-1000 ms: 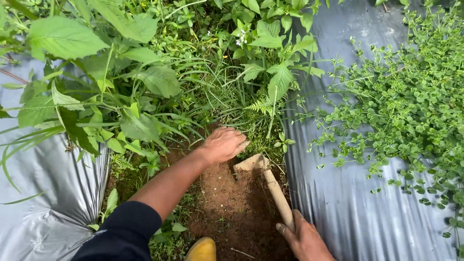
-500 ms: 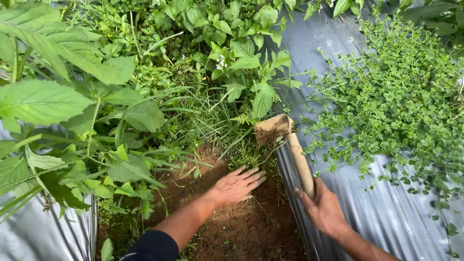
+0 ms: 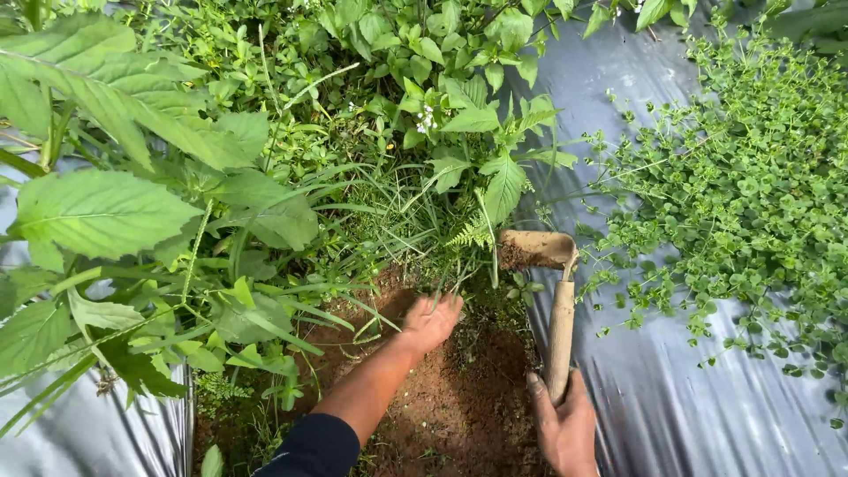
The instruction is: Weeding a narrow soil path between plastic-covered garden beds using a hand hoe and manual pulling.
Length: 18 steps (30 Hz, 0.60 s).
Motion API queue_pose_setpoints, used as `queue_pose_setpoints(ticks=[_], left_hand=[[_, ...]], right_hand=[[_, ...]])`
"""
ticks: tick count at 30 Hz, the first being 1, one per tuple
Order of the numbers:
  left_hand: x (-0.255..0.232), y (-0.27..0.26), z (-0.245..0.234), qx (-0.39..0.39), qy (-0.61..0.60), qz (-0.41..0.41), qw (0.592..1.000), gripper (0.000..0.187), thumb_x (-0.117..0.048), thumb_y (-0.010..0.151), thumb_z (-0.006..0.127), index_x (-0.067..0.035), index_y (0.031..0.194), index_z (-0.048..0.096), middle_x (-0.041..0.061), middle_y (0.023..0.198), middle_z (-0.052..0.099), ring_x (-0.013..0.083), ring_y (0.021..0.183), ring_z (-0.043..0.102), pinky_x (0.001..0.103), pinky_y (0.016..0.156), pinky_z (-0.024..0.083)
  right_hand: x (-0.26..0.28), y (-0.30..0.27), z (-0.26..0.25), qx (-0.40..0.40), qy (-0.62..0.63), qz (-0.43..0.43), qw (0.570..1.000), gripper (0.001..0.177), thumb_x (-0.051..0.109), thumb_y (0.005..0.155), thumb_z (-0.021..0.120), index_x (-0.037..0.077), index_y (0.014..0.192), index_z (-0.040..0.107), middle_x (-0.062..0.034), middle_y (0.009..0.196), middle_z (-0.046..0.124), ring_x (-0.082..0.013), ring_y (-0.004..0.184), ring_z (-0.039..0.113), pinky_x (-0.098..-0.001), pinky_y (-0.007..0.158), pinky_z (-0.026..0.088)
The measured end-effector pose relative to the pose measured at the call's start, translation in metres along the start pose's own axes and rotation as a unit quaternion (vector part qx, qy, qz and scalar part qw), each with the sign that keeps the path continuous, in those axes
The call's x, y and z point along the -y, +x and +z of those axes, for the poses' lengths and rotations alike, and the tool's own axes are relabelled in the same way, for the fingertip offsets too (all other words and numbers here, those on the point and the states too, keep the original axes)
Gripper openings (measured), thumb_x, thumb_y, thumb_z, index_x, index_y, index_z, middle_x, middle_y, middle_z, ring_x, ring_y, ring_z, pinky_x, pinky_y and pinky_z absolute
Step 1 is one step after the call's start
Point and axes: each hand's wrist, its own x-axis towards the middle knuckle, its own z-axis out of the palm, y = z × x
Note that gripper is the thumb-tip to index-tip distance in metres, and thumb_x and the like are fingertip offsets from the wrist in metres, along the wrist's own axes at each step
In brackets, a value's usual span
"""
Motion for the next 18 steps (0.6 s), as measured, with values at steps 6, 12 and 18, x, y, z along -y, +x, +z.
queue_pose_setpoints(ticks=[6,12,18], left_hand=[[0.006,-0.009,-0.031,0.000,-0.977,-0.142,0.156,0.062,0.005,0.108,0.031,-0.011,0.167,0.022,0.008,0.087,0.057,0.0233,0.080,0.053,0.042,0.083,0.046],[-0.005,-0.087,-0.065,-0.007,-0.978,-0.194,-0.076,0.060,-0.035,0.120,0.022,-0.020,0.064,0.040,-0.001,0.061,0.042,0.0174,0.056,0.042,0.046,0.089,0.051],[-0.079,-0.085,-0.083,0.106,-0.974,-0.192,0.050,0.048,-0.023,0.112,0.041,-0.016,0.159,0.037,-0.001,0.090,0.063,0.0196,0.079,0.062,0.040,0.081,0.054]], right_hand=[[-0.042,-0.022,0.032,-0.041,-0.105,0.088,0.990,0.038,0.042,0.085,0.072,0.012,0.103,0.058,-0.0127,0.063,0.068,-0.0263,0.054,0.062,-0.0370,0.059,0.048],[-0.091,-0.015,0.052,0.057,-0.159,-0.001,0.986,0.032,0.034,0.095,0.066,0.013,0.109,0.047,-0.0101,0.070,0.073,-0.0200,0.049,0.065,-0.0381,0.050,0.068],[-0.179,-0.039,0.082,0.018,-0.261,0.139,0.955,0.047,0.049,0.085,0.073,0.026,0.119,0.051,0.0013,0.066,0.068,-0.0169,0.052,0.068,-0.0274,0.058,0.058]])
